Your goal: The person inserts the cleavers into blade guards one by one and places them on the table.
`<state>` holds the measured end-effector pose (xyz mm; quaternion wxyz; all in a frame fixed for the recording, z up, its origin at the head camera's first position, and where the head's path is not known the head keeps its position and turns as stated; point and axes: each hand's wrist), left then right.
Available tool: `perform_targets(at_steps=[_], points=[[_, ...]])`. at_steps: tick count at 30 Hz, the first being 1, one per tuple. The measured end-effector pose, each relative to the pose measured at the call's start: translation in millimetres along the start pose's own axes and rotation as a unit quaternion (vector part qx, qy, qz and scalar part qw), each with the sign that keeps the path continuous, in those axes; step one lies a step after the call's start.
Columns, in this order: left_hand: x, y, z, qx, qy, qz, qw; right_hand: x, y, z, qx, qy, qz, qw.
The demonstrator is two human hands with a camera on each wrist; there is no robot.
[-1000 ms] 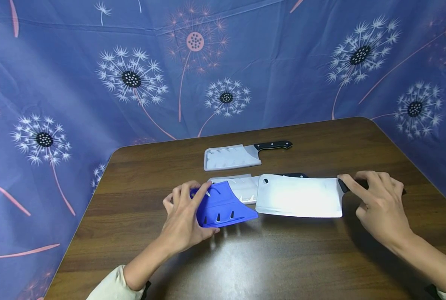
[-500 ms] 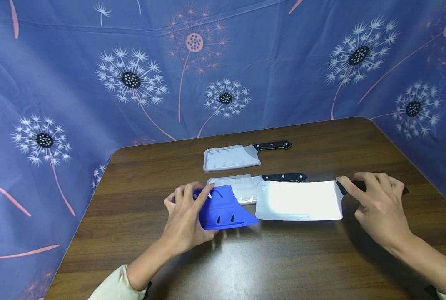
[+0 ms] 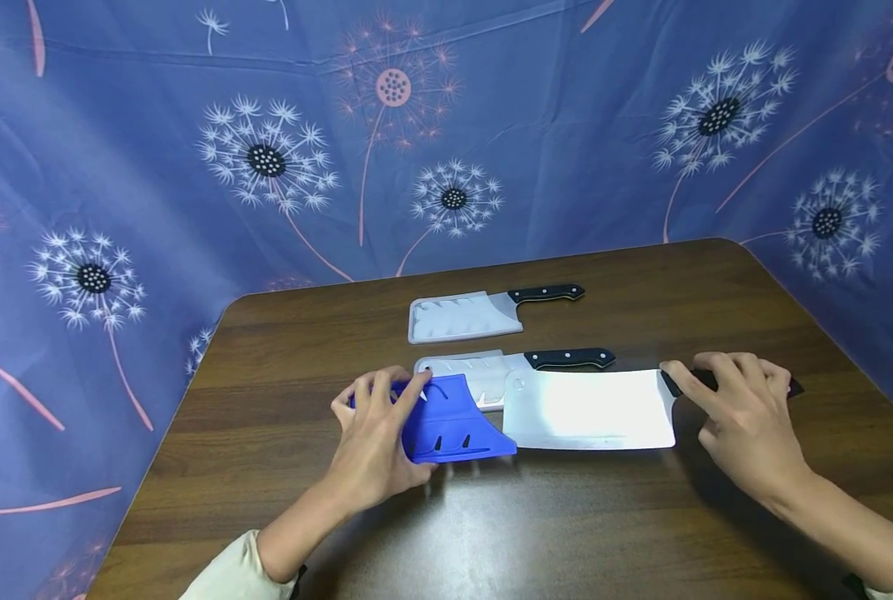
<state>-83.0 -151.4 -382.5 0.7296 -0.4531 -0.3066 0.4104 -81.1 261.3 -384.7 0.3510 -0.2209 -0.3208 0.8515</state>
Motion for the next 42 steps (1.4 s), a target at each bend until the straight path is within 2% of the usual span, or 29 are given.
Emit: perform_targets(at_steps=[3,6,10,21,26,34,42], points=[[1.7,-0.2,0.2,0.007,0.008,0.002,0.9999,-4,3,1.7,-0.005,-0.007,0.005,1.0],[5.0,0.0,0.4,0.011,0.03,0.008,0.9995,-8,8,4.6,-0.005,-0.027,0.012,0.9995],[8.0,1.0,-0.5,0.014,0.047,0.023,0.9985,-11,16,8.8,0.014,-0.059,0.024,0.9979],[6.3,1.9,-4.1,0.02,0.039,0.021,0.9988,-15,22,12.8,0.035,-0.072,0.027,0.9964],[5.8,1.6,-5.4,0.017,0.04,0.022,0.9988,-16,22,11.7,0.026,-0.074,0.029,0.9965],[6.4,1.9,-7.6,0.015,0.035,0.016,0.9992,-15,26,8.9,0.033,-0.075,0.034,0.9961],[10.9,1.0,-8.1,0.009,0.013,0.0,0.9999,-23,31,0.5,-0.011,-0.046,0.023,0.9986]])
Point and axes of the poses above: each hand's wrist, its own z-axis towards the middle knuckle, its own y-axis out of the palm, x = y × z, and after that the axes turned 8 degrees about z, right-handed
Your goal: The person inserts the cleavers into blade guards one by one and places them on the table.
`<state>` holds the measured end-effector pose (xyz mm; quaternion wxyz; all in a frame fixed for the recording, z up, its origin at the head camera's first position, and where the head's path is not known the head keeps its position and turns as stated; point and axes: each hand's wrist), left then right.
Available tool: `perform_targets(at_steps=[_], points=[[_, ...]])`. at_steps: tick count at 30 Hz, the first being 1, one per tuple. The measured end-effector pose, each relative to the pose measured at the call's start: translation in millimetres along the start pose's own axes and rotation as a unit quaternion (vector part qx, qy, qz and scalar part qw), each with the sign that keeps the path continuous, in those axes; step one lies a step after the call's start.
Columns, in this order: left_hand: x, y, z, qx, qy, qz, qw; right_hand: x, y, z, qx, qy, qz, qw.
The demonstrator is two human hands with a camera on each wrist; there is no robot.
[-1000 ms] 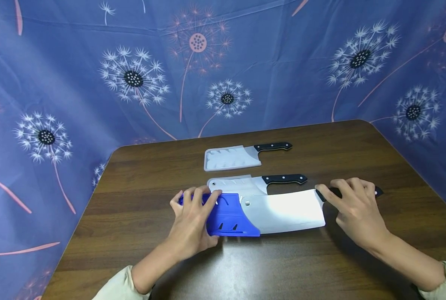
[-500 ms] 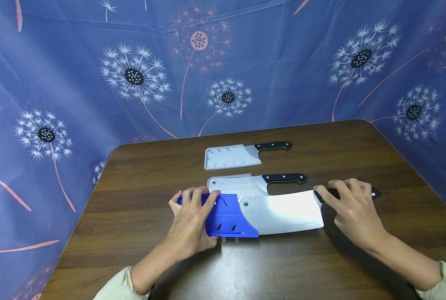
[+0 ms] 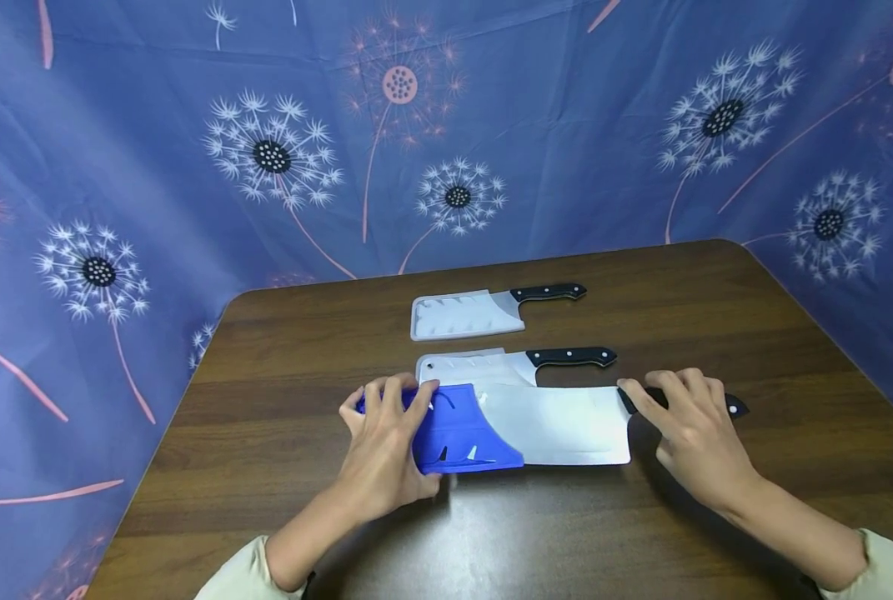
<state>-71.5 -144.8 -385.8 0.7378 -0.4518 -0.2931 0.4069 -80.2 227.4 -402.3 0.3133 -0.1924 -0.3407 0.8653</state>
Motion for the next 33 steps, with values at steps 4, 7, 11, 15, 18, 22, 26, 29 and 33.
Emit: perform_targets(at_steps=[4,7,11,15,18,22,26,29,33], points=[[1.3,-2.5,0.3,-0.007,-0.003,-0.001,1.0,-2,2,0.3,0.008,-0.001,0.015,0.9998],[1.4,-3.9,1.1,-0.009,-0.003,-0.001,1.0,-1,3,2.8,0.024,-0.014,0.032,0.9991],[1.3,-4.0,1.5,-0.011,-0.002,-0.006,0.9999,0,3,7.1,0.045,-0.032,0.041,0.9976],[1.5,-3.2,1.0,-0.011,-0.003,-0.008,0.9999,1,2,11.2,0.047,-0.039,0.036,0.9975],[1.8,-2.8,0.6,-0.013,-0.005,-0.007,0.9999,2,1,13.1,0.045,-0.047,0.033,0.9974],[2.8,-2.8,0.7,-0.019,-0.008,-0.008,0.9997,6,0,13.7,0.036,-0.054,0.036,0.9972],[3.8,-2.3,1.4,-0.025,-0.008,-0.01,0.9996,10,-2,13.7,0.026,-0.057,0.033,0.9975],[5.3,-1.4,1.6,-0.021,-0.005,-0.007,0.9997,12,-3,15.1,0.024,-0.064,0.034,0.9971],[10.7,1.4,0.0,-0.029,0.024,0.004,0.9993,14,-2,18.2,0.012,-0.084,0.036,0.9957]])
Point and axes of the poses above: each hand's wrist, its own z-axis towards the middle knuckle, its own y-axis out of the palm, x = y × z, and after that the axes turned 8 degrees about z, right-handed
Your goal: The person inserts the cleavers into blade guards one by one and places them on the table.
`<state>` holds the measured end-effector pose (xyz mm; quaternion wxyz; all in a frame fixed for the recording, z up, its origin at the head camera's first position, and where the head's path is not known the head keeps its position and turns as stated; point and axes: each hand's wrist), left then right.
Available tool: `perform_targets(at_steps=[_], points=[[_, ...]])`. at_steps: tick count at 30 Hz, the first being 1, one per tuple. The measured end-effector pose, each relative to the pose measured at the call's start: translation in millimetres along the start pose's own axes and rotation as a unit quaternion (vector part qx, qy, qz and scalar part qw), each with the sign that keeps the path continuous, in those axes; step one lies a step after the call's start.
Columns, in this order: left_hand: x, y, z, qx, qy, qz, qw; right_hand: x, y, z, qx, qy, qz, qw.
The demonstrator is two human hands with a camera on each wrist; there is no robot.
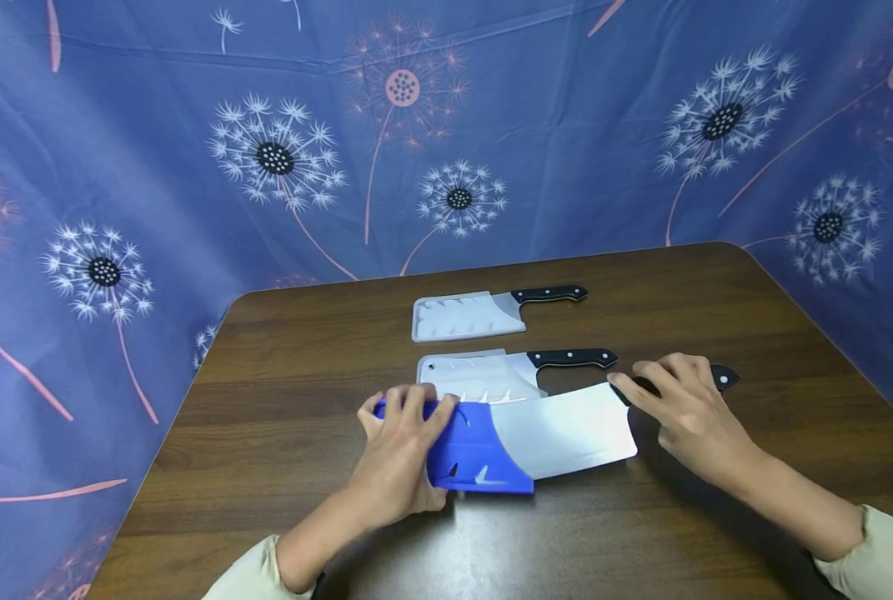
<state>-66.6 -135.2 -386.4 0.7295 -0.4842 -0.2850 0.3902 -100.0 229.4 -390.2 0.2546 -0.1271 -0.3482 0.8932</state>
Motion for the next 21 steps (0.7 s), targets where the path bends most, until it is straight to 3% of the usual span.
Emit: perform_targets(at_steps=[3,6,14,21], points=[[4.6,3.5,-1.3,-0.015,0.015,0.007,0.9998,1,1,-0.5,-0.017,-0.007,-0.005,0.9998],[6.5,6.3,-2.2,-0.014,0.005,0.008,0.9999,0,1,-3.6,-0.023,-0.002,-0.011,0.9997],[5.4,5.3,-1.9,0.008,-0.019,-0.013,0.9997,-12,4,-10.3,-0.046,0.058,-0.021,0.997],[5.0,2.8,-0.3,0.007,-0.02,-0.007,0.9997,-17,5,-2.9,-0.023,0.049,-0.019,0.9983]])
Point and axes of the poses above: each hand's wrist, its own z-axis towards the middle knuckle, its own y-axis out of the palm, x = y × z, and after that the axes turned 8 degrees about z, right-handed
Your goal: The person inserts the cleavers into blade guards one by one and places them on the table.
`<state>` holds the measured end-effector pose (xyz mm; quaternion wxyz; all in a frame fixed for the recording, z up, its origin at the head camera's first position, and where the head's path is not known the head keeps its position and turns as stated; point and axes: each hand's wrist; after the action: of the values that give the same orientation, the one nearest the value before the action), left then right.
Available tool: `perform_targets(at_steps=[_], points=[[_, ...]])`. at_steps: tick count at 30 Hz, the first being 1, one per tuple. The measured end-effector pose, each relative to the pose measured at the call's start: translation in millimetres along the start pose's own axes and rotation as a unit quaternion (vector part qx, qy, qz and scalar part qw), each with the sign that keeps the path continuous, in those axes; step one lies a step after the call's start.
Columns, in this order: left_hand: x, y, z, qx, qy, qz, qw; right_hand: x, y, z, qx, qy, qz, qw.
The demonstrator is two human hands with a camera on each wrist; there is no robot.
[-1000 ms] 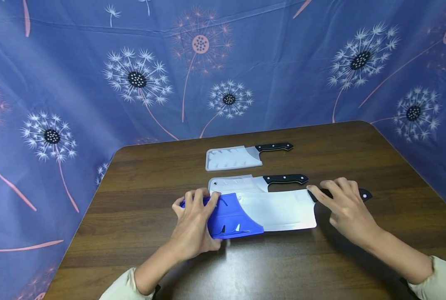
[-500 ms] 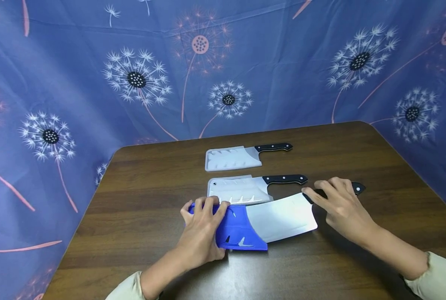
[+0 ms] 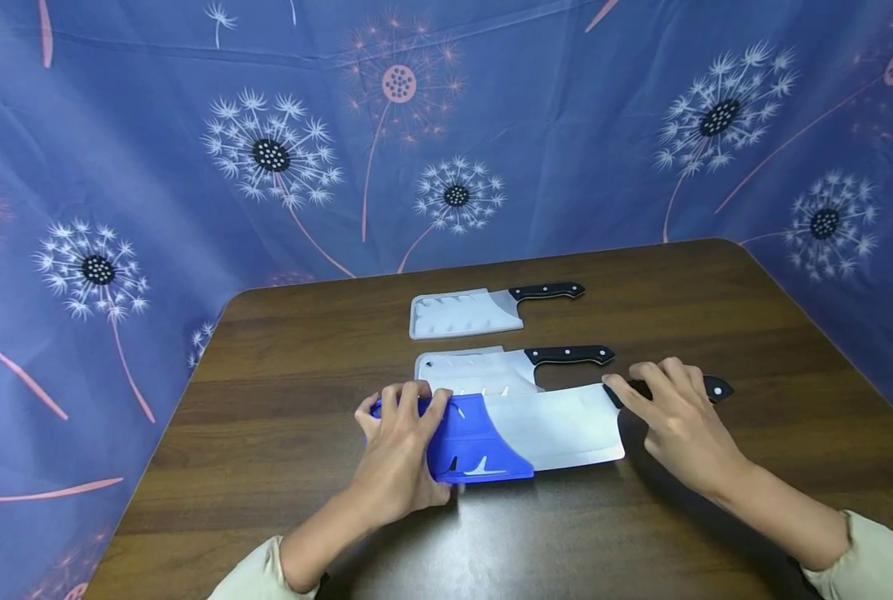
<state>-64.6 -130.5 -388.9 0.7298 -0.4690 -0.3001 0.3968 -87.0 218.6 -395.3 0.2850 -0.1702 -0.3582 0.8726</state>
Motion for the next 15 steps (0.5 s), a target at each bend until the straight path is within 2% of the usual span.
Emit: perform_targets(at_steps=[7,15], points=[[-1.2,-0.1,-1.3,-0.002,-0.006,-0.003,1.0,-0.6,6.3,7.0,0.047,-0.035,0.019,0.9981],[-2.5,-1.6,-2.7,-0.014,-0.019,0.002,0.9997,-0.5,9.4,2.8,-0.006,0.005,0.011,0.9999]])
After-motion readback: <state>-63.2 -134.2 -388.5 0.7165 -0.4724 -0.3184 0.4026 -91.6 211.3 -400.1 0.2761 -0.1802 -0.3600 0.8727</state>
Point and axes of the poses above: each hand's wrist, its own z-axis towards the middle knuckle, its own y-axis out of the palm, x = y × z, and after that the axes turned 8 degrees about z, right-handed
